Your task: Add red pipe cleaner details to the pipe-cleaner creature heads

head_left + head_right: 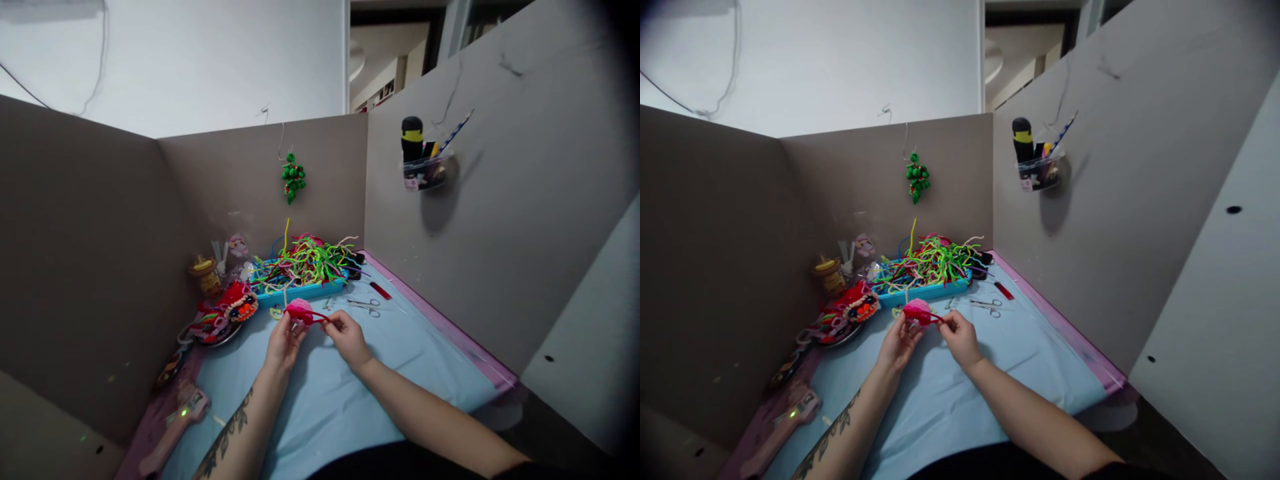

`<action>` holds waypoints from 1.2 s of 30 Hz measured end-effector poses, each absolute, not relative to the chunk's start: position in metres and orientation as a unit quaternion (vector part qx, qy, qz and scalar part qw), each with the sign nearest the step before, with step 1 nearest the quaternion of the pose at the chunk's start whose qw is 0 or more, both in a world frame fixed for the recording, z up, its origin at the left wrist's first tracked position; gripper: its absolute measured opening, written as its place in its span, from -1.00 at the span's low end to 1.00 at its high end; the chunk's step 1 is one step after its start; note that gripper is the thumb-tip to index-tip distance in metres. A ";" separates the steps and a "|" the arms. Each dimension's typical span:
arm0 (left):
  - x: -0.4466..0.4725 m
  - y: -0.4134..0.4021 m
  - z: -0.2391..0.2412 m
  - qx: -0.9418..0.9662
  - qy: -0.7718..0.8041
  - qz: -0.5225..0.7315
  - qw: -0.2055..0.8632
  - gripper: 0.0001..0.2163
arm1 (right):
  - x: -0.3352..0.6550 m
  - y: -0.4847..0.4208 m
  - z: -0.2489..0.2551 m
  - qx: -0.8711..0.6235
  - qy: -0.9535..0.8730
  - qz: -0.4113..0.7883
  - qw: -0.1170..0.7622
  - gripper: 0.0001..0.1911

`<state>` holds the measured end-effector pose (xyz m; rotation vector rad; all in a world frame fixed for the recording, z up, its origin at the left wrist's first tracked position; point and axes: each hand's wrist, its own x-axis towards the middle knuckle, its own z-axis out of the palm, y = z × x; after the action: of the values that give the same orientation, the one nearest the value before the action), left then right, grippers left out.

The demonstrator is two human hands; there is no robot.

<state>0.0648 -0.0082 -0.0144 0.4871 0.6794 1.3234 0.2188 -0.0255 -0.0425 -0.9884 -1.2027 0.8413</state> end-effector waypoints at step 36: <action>0.080 -0.017 -0.015 0.229 0.286 0.572 0.734 -0.90 | 0.210 -0.021 -0.044 -0.447 -0.572 0.384 0.570 -0.87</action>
<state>0.0796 -0.0174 -0.0147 0.5027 0.6280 1.2567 0.2103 -0.0214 -0.0445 -1.0485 -1.3430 0.9021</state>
